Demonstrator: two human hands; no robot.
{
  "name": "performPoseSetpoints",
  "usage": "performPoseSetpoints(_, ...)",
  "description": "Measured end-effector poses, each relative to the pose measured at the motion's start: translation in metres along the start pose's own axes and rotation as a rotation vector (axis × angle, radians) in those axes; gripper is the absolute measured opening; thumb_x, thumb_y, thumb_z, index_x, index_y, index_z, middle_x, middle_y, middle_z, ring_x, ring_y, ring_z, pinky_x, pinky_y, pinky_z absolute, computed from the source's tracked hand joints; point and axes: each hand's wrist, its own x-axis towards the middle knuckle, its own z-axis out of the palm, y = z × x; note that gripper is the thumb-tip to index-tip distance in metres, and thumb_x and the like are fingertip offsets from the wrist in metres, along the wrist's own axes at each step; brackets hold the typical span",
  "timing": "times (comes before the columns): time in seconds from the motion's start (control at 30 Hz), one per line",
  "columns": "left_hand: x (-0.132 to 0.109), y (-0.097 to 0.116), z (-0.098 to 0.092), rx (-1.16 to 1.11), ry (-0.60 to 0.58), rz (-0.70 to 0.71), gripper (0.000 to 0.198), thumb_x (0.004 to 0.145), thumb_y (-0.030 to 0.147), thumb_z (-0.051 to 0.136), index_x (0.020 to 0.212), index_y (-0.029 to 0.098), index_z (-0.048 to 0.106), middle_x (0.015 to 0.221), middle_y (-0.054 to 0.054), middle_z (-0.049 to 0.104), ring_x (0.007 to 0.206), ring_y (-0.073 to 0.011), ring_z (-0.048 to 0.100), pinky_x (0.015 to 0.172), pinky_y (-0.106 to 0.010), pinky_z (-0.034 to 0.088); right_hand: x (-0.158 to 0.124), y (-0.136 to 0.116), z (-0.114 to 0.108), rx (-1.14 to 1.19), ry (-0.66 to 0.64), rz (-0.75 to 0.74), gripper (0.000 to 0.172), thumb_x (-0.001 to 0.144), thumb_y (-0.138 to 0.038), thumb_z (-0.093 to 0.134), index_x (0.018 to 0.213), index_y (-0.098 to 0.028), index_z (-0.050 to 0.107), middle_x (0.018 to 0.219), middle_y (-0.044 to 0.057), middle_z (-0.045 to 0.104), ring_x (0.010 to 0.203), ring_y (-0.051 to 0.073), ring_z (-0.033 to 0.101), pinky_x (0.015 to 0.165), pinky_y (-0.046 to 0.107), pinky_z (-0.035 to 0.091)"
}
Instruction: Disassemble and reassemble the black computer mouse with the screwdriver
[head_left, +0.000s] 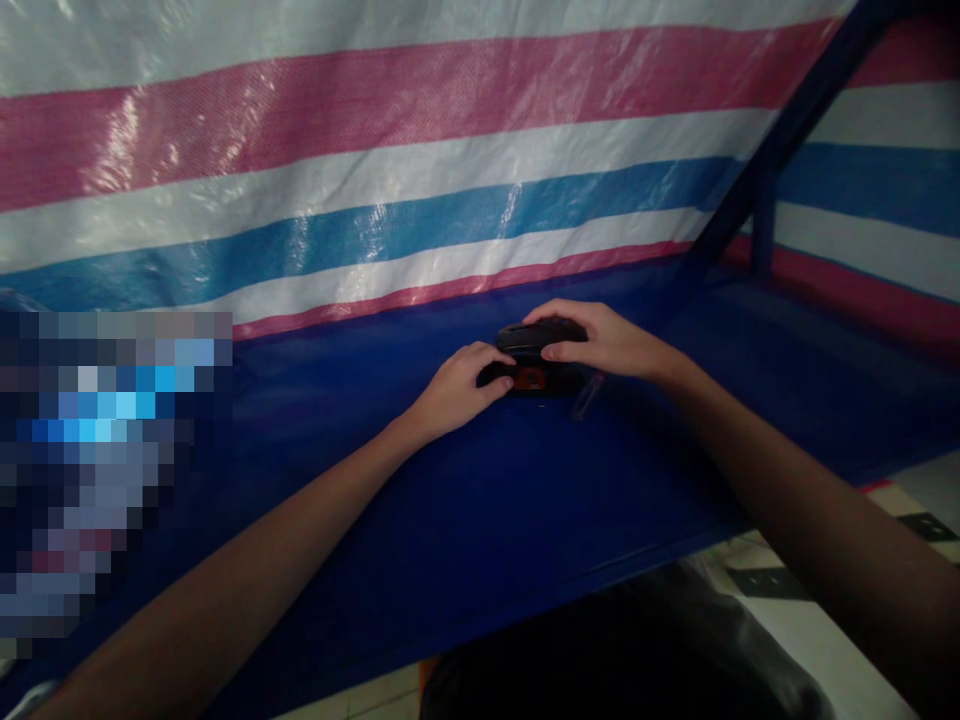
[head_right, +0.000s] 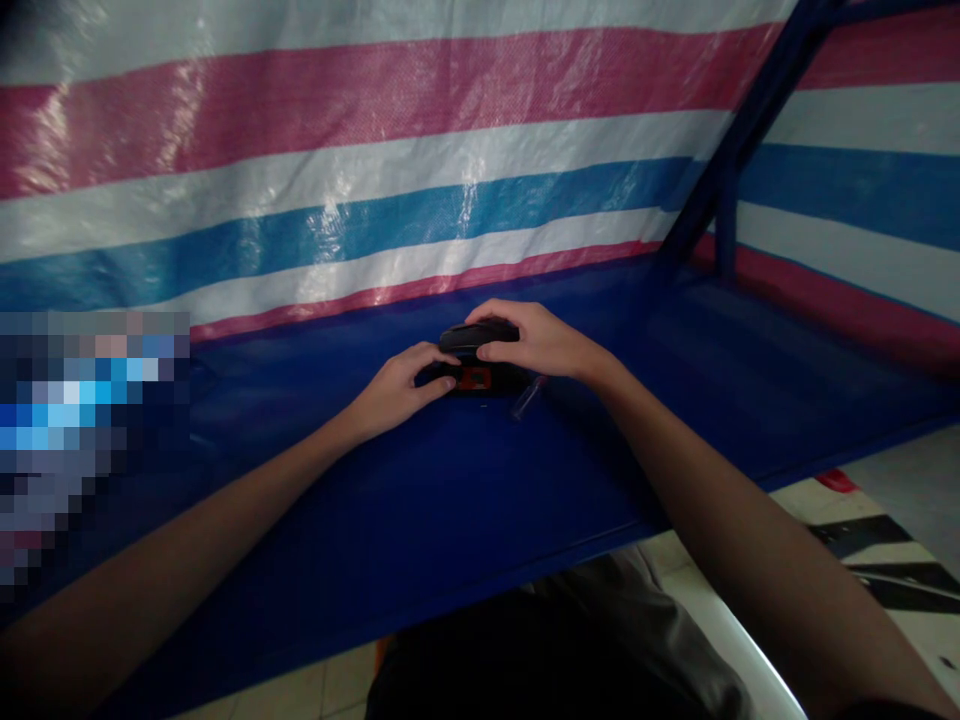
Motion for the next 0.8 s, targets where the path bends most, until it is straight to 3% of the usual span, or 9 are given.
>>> performPoseSetpoints(0.1,0.001,-0.004,-0.001,-0.176,0.073,-0.089,0.022,0.078,0.028,0.062,0.097,0.016,0.058,0.105,-0.006,0.061,0.100,-0.0198,0.058,0.092,-0.040,0.043,-0.002,-0.005,0.002,-0.023,-0.009,-0.038,0.036,0.075,-0.029,0.063,0.109,-0.016,0.060,0.106,0.007,0.066,0.096,0.022,0.061,0.083,0.036,0.047)
performPoseSetpoints(0.27,0.002,-0.009,-0.002,-0.450,0.125,-0.124,0.048,0.070,0.029,0.071,0.112,0.018,0.050,0.118,-0.009,0.058,0.112,-0.0210,0.054,0.096,-0.038,0.042,-0.004,-0.005,0.007,-0.097,-0.001,-0.096,0.040,0.071,-0.025,0.065,0.111,-0.018,0.059,0.111,0.008,0.064,0.100,0.022,0.060,0.085,0.037,0.047)
performPoseSetpoints(0.43,0.000,-0.006,-0.004,-0.330,0.061,-0.032,0.044,0.078,0.034,0.065,0.120,0.024,0.053,0.127,-0.007,0.056,0.116,-0.0205,0.052,0.097,-0.038,0.042,-0.004,-0.005,0.008,-0.114,-0.028,-0.127,0.043,0.072,-0.025,0.065,0.114,-0.018,0.060,0.116,0.009,0.063,0.106,0.022,0.059,0.090,0.038,0.046)
performPoseSetpoints(0.57,-0.001,-0.003,-0.003,-0.234,0.102,0.028,0.039,0.085,0.038,0.057,0.122,0.027,0.055,0.129,-0.005,0.057,0.118,-0.0197,0.052,0.099,-0.039,0.041,-0.004,-0.007,0.009,-0.096,0.025,-0.134,0.039,0.077,-0.029,0.062,0.115,-0.021,0.062,0.118,0.007,0.063,0.110,0.022,0.058,0.095,0.041,0.044)
performPoseSetpoints(0.8,-0.002,-0.002,-0.003,-0.217,0.168,-0.027,0.035,0.089,0.040,0.049,0.119,0.023,0.057,0.121,-0.003,0.062,0.111,-0.0176,0.056,0.097,-0.033,0.043,-0.001,-0.007,0.015,-0.065,0.058,-0.123,0.035,0.083,-0.036,0.058,0.114,-0.021,0.063,0.116,0.007,0.065,0.108,0.021,0.060,0.095,0.039,0.044)
